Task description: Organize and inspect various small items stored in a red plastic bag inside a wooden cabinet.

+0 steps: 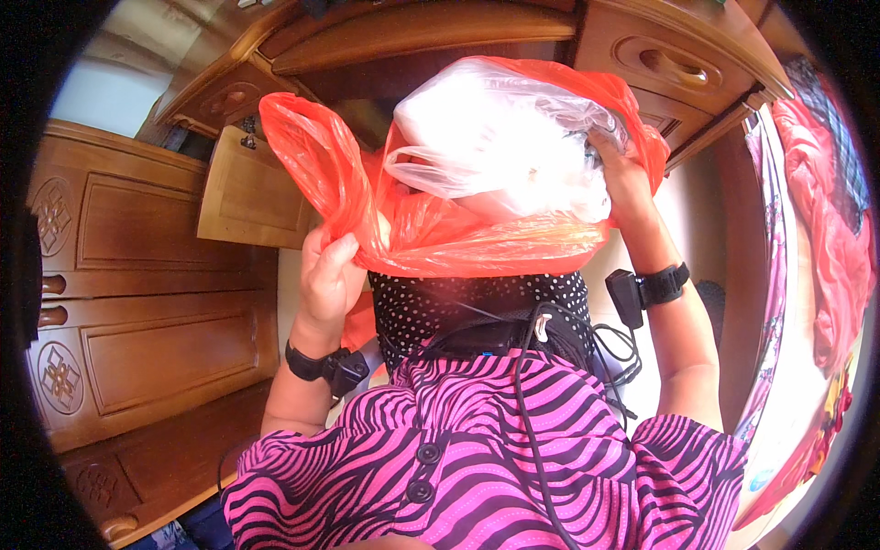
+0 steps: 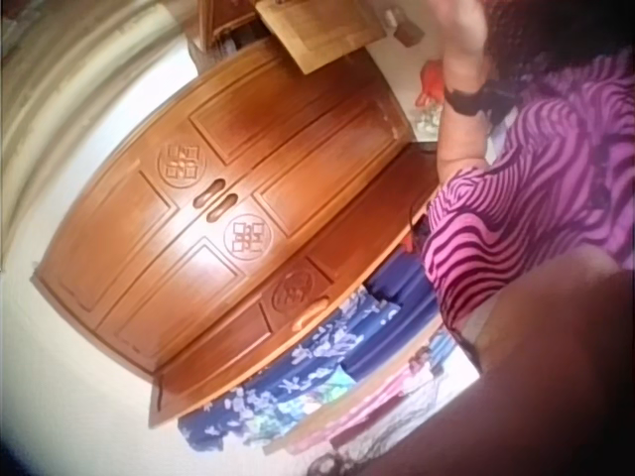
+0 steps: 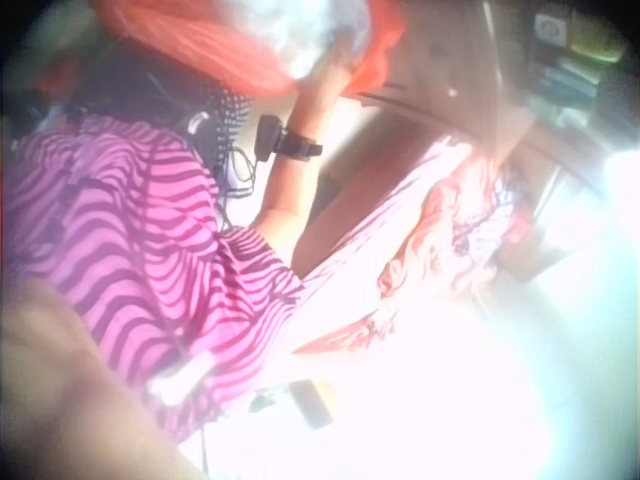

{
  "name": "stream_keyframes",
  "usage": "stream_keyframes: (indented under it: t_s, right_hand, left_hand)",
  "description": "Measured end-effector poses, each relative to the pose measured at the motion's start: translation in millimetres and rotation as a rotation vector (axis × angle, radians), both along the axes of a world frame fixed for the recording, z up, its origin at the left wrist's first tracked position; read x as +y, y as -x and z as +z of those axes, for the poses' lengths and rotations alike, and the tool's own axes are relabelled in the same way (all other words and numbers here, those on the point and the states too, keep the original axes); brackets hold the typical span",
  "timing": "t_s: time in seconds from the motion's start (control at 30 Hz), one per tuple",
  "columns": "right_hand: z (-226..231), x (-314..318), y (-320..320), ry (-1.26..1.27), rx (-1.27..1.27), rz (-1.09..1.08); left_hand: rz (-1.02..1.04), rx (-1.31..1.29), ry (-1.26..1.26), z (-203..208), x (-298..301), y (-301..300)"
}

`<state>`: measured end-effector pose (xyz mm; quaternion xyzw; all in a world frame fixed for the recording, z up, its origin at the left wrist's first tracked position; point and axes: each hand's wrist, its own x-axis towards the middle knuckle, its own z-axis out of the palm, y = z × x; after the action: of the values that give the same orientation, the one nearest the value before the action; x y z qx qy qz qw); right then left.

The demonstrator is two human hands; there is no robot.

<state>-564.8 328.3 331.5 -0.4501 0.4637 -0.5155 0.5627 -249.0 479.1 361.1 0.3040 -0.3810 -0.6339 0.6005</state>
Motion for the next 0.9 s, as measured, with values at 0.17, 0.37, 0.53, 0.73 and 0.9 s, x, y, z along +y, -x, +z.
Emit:
stream_keyframes:
  t_s: [0.17,0.37,0.53,0.73,0.9]
  right_hand:
    - [5.4,6.6,-3.7,0.039,0.115,-0.099]
    - [-6.6,1.9,23.1,-0.014,-0.079,-0.012]
    - [-5.1,15.0,31.6,-0.110,0.395,0.151]
    - [13.0,21.9,-25.0,0.213,0.672,0.676]
    - [-19.8,22.2,-80.0,0.608,0.517,0.813]
  left_hand:
    - [-0.004,-0.027,0.029,1.3,1.1,-2.3]
    - [0.094,-0.114,0.074,2.3,6.0,1.7]
    - [0.111,-0.121,0.129,4.8,-3.5,10.5]
    - [0.046,-0.159,0.159,5.0,-7.3,17.1]
    - [-0.019,-0.129,0.081,5.3,0.3,16.9]
